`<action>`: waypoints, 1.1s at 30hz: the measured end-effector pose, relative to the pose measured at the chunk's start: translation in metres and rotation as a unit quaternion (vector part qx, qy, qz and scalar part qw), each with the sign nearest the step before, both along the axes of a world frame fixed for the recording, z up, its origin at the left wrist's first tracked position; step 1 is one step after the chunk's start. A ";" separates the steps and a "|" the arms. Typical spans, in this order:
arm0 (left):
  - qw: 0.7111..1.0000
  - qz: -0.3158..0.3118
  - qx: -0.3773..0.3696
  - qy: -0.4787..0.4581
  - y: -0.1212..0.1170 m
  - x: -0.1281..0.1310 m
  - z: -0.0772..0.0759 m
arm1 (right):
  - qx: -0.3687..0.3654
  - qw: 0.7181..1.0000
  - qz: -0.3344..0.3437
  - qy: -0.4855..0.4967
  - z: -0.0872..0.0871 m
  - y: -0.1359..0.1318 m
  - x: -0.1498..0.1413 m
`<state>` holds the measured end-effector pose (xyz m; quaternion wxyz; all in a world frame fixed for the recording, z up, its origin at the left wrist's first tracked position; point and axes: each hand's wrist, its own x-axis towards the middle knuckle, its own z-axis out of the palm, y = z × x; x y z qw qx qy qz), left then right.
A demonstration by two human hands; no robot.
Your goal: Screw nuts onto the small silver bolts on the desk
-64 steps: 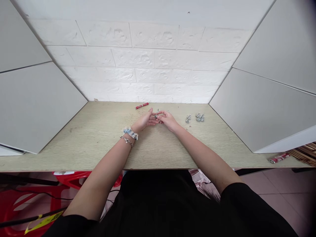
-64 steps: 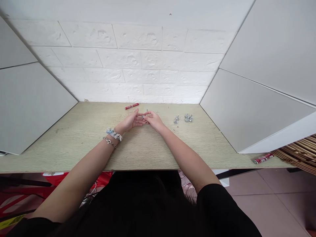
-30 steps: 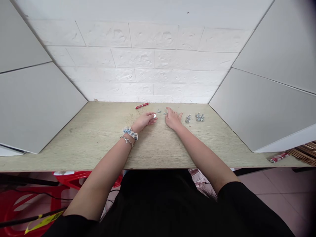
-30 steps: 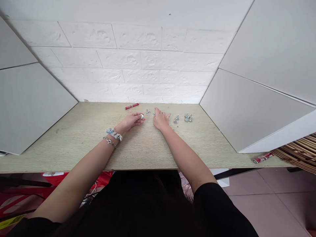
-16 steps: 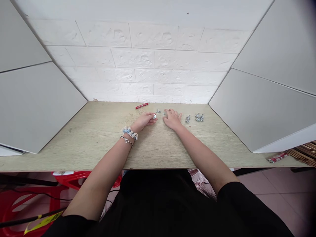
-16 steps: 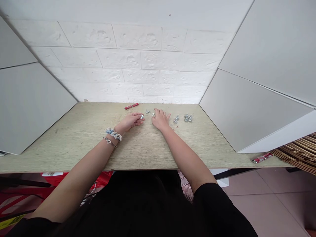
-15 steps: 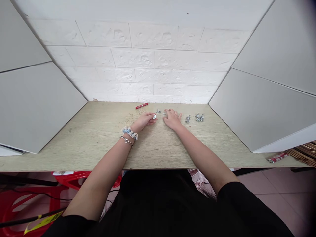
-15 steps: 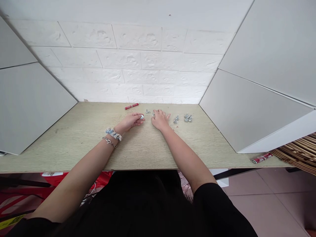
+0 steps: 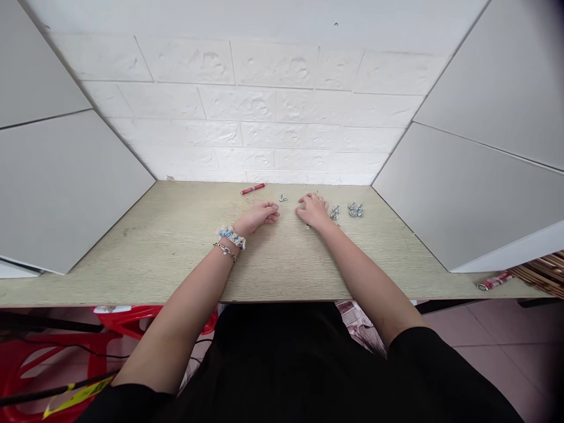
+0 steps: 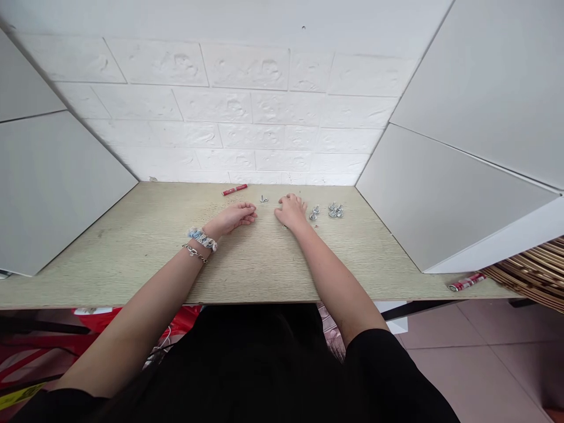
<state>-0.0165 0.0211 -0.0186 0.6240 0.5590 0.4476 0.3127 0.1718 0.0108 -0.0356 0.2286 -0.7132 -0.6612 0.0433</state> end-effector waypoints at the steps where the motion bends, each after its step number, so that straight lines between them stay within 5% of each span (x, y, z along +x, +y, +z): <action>1: 1.000 0.004 0.002 -0.001 0.000 0.000 -0.001 | -0.002 1.000 0.000 0.005 0.003 0.000 0.004; 7: 0.999 0.041 0.008 -0.020 0.002 0.000 -0.003 | -0.045 0.995 0.040 0.077 0.029 -0.008 0.022; 11: 0.999 0.033 -0.001 -0.020 0.001 0.000 -0.001 | -0.199 0.973 0.101 0.056 0.043 -0.020 0.027; 20: 0.998 0.042 -0.048 -0.025 0.003 0.000 0.000 | -0.318 0.940 0.119 0.040 0.051 -0.030 0.024; 27: 0.998 0.036 -0.050 -0.013 0.001 0.000 0.001 | -0.259 0.954 0.150 0.029 0.046 -0.029 0.014; 33: 0.999 0.020 -0.045 -0.014 0.000 0.001 0.000 | -0.108 0.954 0.203 0.194 0.037 -0.022 0.002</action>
